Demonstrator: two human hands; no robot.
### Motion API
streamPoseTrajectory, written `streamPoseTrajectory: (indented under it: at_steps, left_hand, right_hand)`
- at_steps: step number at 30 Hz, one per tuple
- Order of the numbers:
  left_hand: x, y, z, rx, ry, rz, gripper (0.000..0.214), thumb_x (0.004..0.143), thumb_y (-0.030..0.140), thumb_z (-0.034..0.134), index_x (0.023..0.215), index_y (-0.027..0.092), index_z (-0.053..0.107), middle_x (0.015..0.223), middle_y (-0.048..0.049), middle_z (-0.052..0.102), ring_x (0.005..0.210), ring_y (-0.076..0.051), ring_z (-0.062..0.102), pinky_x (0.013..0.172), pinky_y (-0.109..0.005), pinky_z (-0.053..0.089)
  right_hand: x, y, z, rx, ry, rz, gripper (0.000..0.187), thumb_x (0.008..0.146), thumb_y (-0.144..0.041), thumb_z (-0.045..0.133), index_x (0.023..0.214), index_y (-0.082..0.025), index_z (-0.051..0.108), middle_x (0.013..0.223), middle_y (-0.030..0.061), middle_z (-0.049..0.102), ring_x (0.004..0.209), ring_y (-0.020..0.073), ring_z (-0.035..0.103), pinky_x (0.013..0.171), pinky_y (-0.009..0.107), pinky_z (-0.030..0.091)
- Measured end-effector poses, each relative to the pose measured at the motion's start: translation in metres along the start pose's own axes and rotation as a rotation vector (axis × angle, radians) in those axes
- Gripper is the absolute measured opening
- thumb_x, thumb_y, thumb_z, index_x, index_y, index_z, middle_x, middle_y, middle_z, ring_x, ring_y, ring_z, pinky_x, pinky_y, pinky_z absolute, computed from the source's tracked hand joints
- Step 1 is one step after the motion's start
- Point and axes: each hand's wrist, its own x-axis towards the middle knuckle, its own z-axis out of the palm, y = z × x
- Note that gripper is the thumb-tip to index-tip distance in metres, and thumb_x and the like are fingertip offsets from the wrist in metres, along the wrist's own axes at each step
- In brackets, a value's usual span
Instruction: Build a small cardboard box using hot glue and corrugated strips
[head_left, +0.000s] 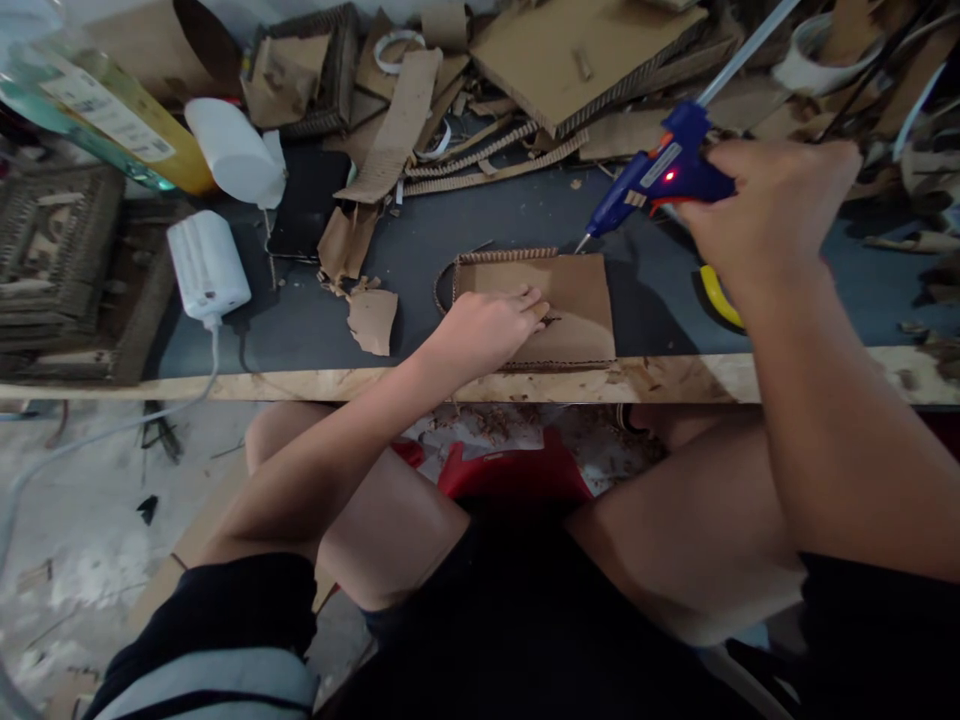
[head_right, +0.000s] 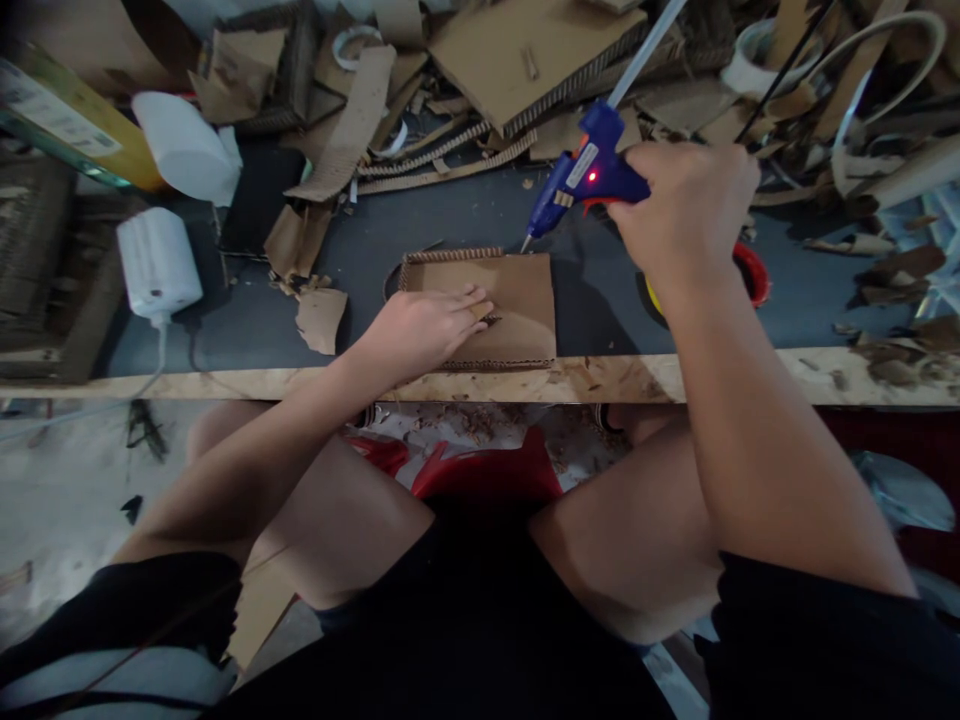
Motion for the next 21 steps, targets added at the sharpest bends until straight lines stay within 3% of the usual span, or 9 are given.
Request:
streamPoseTrajectory:
  at_steps: [8, 17, 21]
  left_hand:
    - [0.001, 0.002, -0.002, 0.012, -0.034, -0.017, 0.036, 0.12, 0.02, 0.049, 0.143, 0.01, 0.075, 0.151, -0.0177, 0.074, 0.145, -0.028, 0.071, 0.103, -0.036, 0.068]
    - [-0.002, 0.0, 0.0, -0.011, 0.007, 0.0, 0.035, 0.119, 0.017, 0.051, 0.141, 0.008, 0.075, 0.15, -0.0175, 0.075, 0.143, -0.028, 0.073, 0.101, -0.037, 0.069]
    - [-0.001, 0.0, 0.001, -0.004, -0.014, 0.003, 0.036, 0.12, 0.019, 0.048, 0.143, 0.009, 0.075, 0.151, -0.0177, 0.074, 0.145, -0.028, 0.071, 0.103, -0.038, 0.068]
  right_hand:
    - [-0.004, 0.011, -0.005, -0.03, 0.038, -0.001, 0.029, 0.082, -0.036, 0.067, 0.105, -0.022, 0.078, 0.092, 0.0105, 0.077, 0.092, 0.033, 0.072, 0.083, 0.043, 0.046]
    - [-0.004, 0.011, -0.007, -0.013, -0.051, 0.042, 0.039, 0.084, -0.037, 0.072, 0.121, -0.027, 0.08, 0.114, 0.0134, 0.081, 0.114, 0.0374, 0.071, 0.093, 0.048, 0.046]
    - [-0.004, 0.012, -0.008, -0.046, -0.052, 0.056, 0.047, 0.086, -0.038, 0.071, 0.13, -0.027, 0.081, 0.111, 0.0136, 0.081, 0.111, 0.0367, 0.071, 0.09, 0.047, 0.045]
